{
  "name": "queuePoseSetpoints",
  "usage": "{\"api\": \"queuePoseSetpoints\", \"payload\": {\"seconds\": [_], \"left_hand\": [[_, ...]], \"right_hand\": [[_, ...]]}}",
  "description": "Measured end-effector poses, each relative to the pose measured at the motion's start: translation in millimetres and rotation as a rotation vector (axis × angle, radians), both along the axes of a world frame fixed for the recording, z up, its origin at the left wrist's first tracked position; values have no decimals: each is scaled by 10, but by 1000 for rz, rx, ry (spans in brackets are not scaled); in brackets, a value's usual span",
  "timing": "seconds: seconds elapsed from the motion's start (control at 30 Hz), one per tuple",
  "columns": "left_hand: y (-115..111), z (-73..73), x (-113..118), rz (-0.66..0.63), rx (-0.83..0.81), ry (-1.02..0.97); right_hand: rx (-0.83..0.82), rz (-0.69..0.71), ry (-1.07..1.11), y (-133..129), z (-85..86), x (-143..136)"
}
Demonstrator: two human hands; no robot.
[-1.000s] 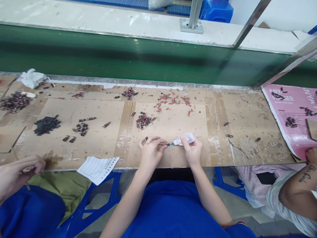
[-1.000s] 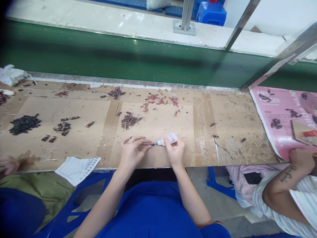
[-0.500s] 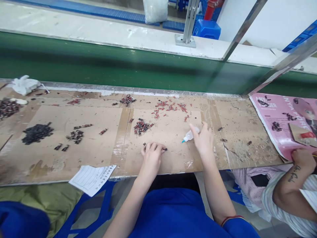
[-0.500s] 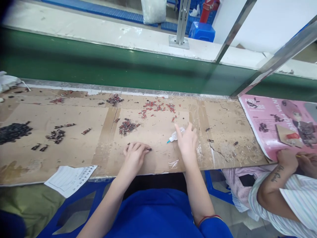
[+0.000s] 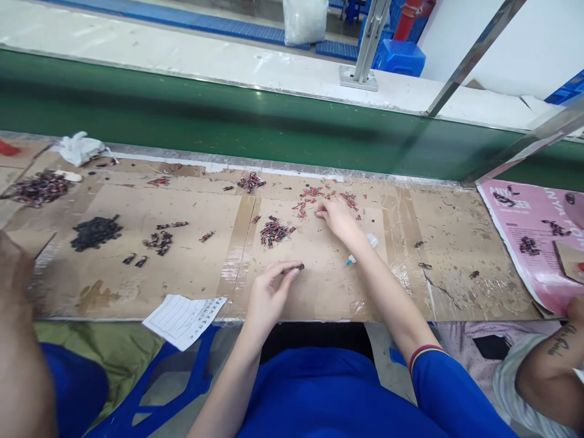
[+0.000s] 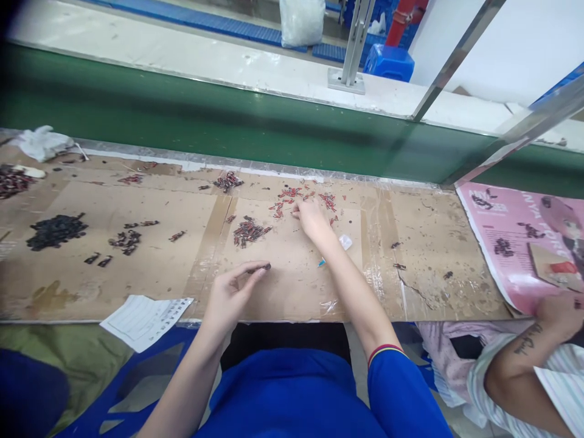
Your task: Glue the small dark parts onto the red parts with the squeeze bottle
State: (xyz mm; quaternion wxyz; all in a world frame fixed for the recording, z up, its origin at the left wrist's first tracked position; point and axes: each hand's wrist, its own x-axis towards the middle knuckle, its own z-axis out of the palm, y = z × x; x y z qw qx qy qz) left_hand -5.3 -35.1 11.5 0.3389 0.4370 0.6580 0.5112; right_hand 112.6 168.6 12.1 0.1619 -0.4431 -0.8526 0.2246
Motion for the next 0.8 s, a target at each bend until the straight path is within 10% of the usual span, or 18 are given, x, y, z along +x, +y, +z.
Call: {"api": "queuePoseSetpoints", "payload": {"seconds": [0.3, 0.8], "left_hand": [[30, 91, 54, 11, -36, -119], [-14, 261, 78, -267, -143, -117]], "right_hand": [[41, 500, 511, -909, 273, 505], [408, 701, 208, -1079, 331, 749]]}}
